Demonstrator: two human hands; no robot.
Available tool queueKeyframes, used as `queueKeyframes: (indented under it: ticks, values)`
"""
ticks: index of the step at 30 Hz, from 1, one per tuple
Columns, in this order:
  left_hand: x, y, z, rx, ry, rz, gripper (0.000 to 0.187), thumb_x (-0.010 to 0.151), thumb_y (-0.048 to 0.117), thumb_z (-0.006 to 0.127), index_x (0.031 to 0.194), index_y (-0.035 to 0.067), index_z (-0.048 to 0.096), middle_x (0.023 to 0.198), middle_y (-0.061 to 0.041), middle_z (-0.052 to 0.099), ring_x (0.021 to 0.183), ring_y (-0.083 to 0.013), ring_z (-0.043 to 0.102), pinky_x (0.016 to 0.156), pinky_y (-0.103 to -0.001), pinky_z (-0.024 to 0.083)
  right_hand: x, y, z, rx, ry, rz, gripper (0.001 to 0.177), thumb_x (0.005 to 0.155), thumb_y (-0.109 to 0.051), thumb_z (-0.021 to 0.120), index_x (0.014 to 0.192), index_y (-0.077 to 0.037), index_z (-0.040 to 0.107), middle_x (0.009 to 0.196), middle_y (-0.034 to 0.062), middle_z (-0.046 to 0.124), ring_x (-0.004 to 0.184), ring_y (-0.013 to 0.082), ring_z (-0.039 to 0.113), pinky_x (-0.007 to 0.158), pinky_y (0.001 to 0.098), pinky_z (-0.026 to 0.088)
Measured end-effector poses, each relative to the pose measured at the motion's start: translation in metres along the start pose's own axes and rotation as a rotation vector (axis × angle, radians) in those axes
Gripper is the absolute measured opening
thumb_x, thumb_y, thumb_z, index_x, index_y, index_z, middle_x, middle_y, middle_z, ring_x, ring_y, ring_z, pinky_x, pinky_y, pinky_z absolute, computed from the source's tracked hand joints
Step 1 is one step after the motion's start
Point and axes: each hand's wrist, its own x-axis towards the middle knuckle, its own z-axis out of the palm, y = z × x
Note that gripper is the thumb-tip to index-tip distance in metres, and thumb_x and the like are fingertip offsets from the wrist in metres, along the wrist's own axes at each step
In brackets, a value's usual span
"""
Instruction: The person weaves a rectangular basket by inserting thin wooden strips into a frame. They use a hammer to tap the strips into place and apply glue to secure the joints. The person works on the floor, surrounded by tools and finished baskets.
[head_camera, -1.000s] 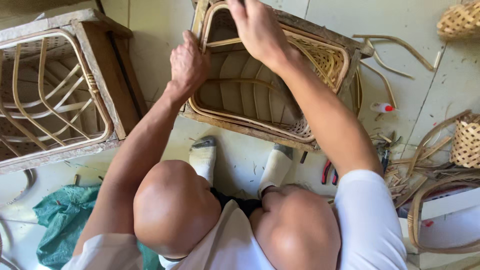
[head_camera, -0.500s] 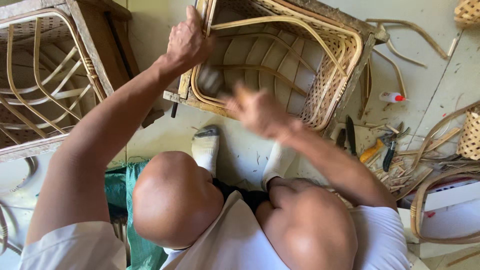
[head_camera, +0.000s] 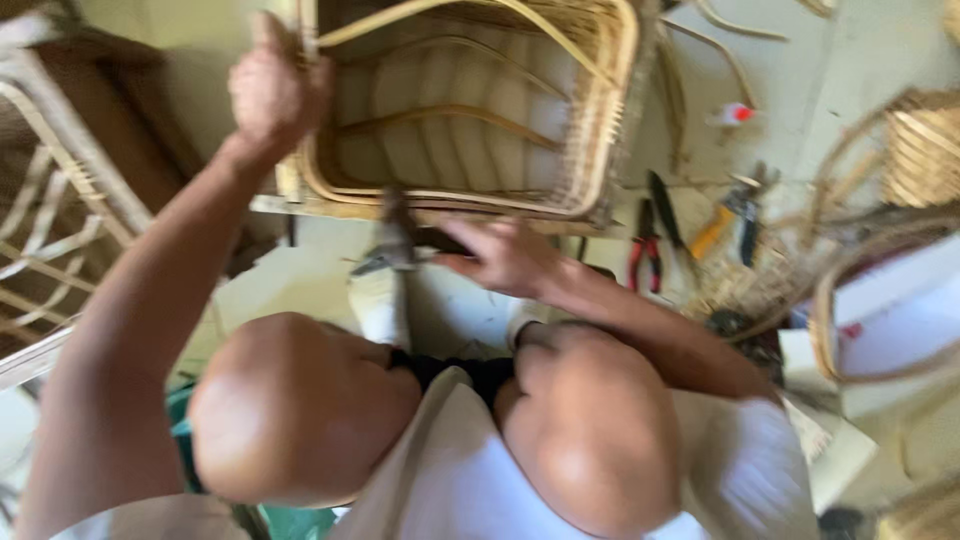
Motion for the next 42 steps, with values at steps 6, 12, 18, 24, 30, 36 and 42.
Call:
queueKeyframes:
  ticks: [6, 12, 18, 24, 30, 36, 42]
  values:
    - [-0.060, 0.022, -0.026, 0.542, 0.592, 0.799, 0.025, 0.101, 0.032, 0.066, 0.085, 0.014, 0.057, 0.061, -0.004, 0.054, 0.056, -0.0185, 0.055, 0.056, -0.035, 0.054, -0.191, 0.027, -0.019, -0.093, 0.625, 0.628, 0.027, 0.101, -0.020, 0.066, 0.124, -0.006, 0.065, 0.088, 0.0162, 0.070, 0.070, 0.0299, 0.072, 0.065, 0.0393, 0.057]
    - [-0.086, 0.000, 0.011, 0.230, -0.172, 0.696, 0.066, 0.114, 0.043, 0.048, 0.054, 0.016, 0.047, 0.045, 0.002, 0.042, 0.035, -0.0116, 0.032, 0.034, -0.032, 0.030, -0.309, 0.023, 0.039, -0.127, 0.431, 1.259, 0.025, 0.097, -0.030, 0.071, 0.102, -0.007, 0.063, 0.077, 0.0162, 0.064, 0.066, 0.0329, 0.065, 0.060, 0.0467, 0.050]
    - [-0.087, -0.007, 0.011, 0.373, -0.140, 0.723, 0.064, 0.117, 0.041, 0.049, 0.059, 0.013, 0.054, 0.047, -0.001, 0.049, 0.039, -0.0122, 0.038, 0.039, -0.030, 0.032, -0.312, -0.011, 0.043, -0.029, 0.408, 1.259, 0.022, 0.094, -0.030, 0.069, 0.102, -0.010, 0.065, 0.084, 0.0135, 0.065, 0.073, 0.0322, 0.066, 0.066, 0.0480, 0.050]
    - [-0.144, -0.002, -0.014, -0.083, 0.186, 0.598, 0.034, 0.117, 0.030, 0.067, 0.094, 0.005, 0.069, 0.074, -0.008, 0.066, 0.061, -0.0179, 0.058, 0.057, -0.036, 0.048, -0.244, -0.105, -0.005, -0.001, 0.370, 1.158, 0.020, 0.092, -0.029, 0.068, 0.102, -0.012, 0.067, 0.092, 0.0109, 0.067, 0.081, 0.0314, 0.066, 0.071, 0.0493, 0.049]
    - [-0.211, -0.024, 0.006, -0.816, -0.296, -0.427, 0.031, 0.093, 0.035, 0.078, 0.090, 0.005, 0.072, 0.078, -0.007, 0.069, 0.066, -0.0115, 0.065, 0.058, -0.030, 0.053, -0.129, -0.176, -0.096, -0.080, 0.046, 0.804, 0.019, 0.089, -0.029, 0.066, 0.102, -0.015, 0.068, 0.099, 0.0082, 0.068, 0.088, 0.0307, 0.067, 0.076, 0.0506, 0.049]
    - [-0.197, -0.010, 0.040, -1.250, -0.007, -0.591, 0.046, 0.085, 0.040, 0.086, 0.086, -0.001, 0.065, 0.071, -0.007, 0.065, 0.059, -0.0167, 0.066, 0.056, -0.031, 0.058, -0.052, -0.203, -0.150, -0.227, -0.207, 0.619, 0.020, 0.086, -0.028, 0.065, 0.102, -0.018, 0.070, 0.107, 0.0055, 0.070, 0.095, 0.0299, 0.068, 0.082, 0.0519, 0.048]
    - [-0.190, 0.001, 0.050, -1.289, 0.091, -0.707, 0.054, 0.075, 0.043, 0.091, 0.080, -0.001, 0.060, 0.063, -0.010, 0.062, 0.052, -0.0221, 0.069, 0.050, -0.034, 0.062, -0.014, -0.218, -0.157, -0.327, -0.350, 0.581, 0.022, 0.083, -0.027, 0.063, 0.102, -0.020, 0.072, 0.114, 0.0028, 0.071, 0.102, 0.0292, 0.068, 0.087, 0.0532, 0.047]
